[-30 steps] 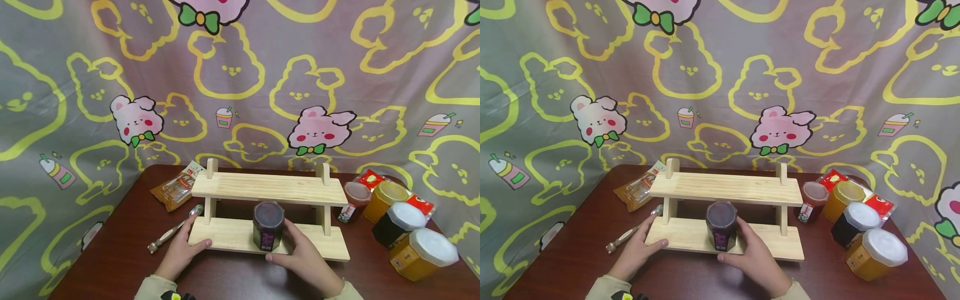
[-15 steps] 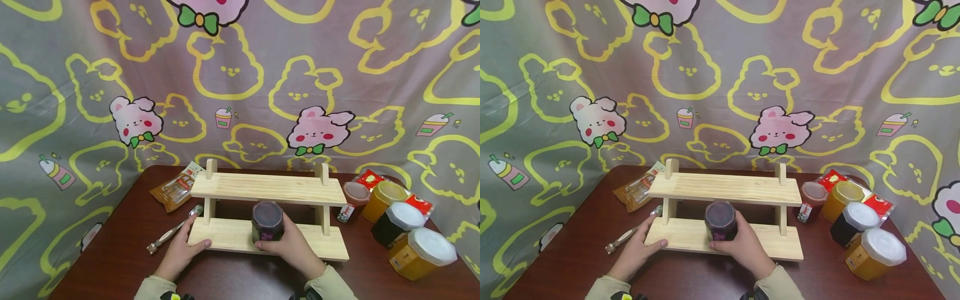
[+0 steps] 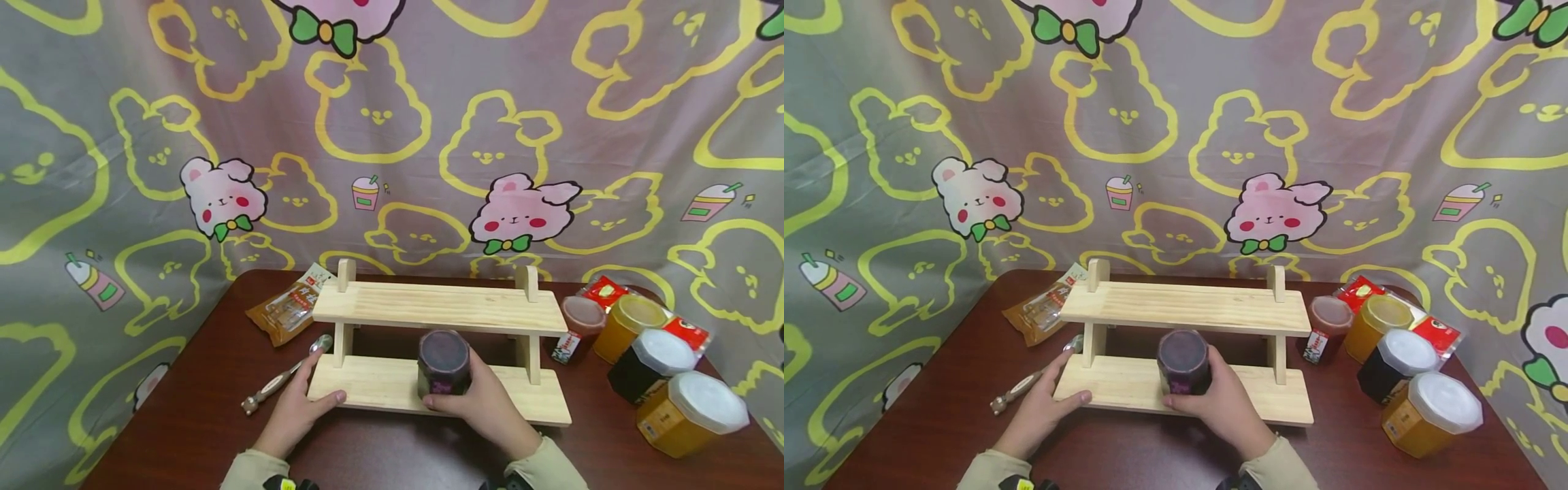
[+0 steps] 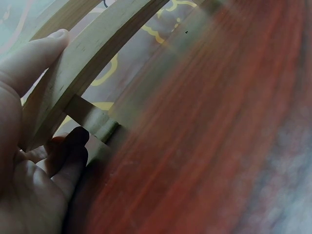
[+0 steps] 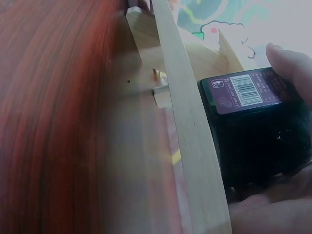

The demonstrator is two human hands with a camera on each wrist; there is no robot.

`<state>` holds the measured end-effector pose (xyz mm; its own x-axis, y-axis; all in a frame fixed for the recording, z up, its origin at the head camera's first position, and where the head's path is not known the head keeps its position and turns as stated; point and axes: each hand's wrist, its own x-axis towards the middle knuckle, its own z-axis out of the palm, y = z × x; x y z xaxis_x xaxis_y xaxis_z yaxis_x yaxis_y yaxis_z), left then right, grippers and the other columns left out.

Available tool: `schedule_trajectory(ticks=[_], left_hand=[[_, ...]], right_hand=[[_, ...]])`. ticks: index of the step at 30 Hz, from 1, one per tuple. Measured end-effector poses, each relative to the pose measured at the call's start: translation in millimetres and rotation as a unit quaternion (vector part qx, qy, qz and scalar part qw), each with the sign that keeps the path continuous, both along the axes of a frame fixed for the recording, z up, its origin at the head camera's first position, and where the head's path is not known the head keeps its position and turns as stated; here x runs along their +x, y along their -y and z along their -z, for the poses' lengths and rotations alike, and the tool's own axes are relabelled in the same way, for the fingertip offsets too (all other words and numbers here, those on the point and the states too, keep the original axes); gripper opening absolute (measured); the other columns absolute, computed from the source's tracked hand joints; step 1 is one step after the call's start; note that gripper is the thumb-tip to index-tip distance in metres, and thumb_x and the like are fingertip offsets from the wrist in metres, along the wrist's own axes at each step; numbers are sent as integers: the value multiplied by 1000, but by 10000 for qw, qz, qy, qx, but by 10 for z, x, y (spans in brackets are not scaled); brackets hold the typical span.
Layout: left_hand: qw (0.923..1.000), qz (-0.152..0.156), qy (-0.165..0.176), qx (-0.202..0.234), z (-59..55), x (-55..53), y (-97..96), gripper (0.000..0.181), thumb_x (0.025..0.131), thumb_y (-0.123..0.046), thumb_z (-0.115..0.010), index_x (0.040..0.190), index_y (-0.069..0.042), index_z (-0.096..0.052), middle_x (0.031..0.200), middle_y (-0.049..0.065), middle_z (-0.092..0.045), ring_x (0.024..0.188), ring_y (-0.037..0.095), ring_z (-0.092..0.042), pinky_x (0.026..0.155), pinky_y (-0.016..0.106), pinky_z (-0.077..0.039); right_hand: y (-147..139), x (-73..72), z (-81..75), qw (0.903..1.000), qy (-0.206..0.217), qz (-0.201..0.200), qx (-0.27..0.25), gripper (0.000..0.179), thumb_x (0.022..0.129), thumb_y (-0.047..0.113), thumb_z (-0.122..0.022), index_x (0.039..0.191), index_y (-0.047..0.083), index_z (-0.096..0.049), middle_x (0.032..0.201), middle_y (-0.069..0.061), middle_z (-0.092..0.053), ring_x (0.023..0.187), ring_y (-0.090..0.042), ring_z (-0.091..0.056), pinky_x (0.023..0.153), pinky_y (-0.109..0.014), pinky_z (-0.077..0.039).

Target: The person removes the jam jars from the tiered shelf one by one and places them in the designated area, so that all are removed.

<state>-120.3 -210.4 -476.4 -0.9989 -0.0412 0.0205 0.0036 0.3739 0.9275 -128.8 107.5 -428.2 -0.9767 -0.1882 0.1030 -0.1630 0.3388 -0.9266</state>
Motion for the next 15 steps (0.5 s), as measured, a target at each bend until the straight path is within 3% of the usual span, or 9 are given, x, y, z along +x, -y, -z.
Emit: schedule_trajectory(ticks=[15], left_hand=[[10000, -53, 51, -20, 47, -25, 15, 101, 77, -28, -89, 157, -13, -30, 155, 16, -40, 127, 28, -51, 107, 47, -38]], right_hand=[[-172, 48, -13, 9999, -64, 41, 141, 90, 63, 25, -97, 140, 15, -52, 126, -2, -66, 126, -24, -53, 109, -51, -34]])
